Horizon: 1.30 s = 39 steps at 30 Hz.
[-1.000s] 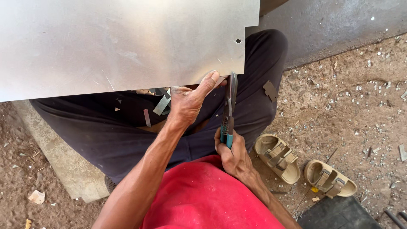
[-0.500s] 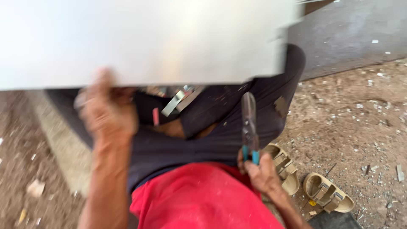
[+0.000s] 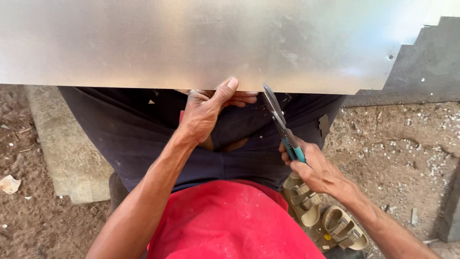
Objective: The person cuts a metal sheet using shears, making several small incisions along the edges and turning the sheet over to continue cutting different sides.
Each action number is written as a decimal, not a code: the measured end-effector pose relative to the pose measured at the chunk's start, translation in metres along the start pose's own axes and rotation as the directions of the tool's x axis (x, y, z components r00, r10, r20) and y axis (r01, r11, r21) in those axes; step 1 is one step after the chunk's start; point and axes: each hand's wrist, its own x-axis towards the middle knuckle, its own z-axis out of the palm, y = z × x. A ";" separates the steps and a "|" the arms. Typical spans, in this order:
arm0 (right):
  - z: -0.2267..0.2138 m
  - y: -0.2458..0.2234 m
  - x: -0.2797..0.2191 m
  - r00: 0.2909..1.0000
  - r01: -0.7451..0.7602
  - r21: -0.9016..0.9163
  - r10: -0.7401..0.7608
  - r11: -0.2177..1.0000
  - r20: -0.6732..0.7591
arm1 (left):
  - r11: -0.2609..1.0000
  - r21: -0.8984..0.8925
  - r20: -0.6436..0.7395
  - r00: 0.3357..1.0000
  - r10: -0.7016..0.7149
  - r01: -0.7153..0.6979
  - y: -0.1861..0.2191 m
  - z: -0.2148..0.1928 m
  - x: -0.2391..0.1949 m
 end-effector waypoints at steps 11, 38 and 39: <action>-0.017 0.004 0.011 0.999 -0.037 -0.200 0.034 0.979 -0.021 | 0.996 0.092 -0.037 0.999 0.011 -0.007 0.000 -0.007 0.001; 0.104 -0.052 0.036 0.757 0.453 0.515 -0.009 0.728 -0.653 | 0.972 0.232 -0.155 0.985 0.079 -0.041 -0.054 0.056 0.049; 0.087 -0.039 0.027 0.798 0.161 0.320 0.067 0.934 -0.598 | 0.972 0.234 -0.167 0.983 0.077 -0.037 -0.051 0.064 0.050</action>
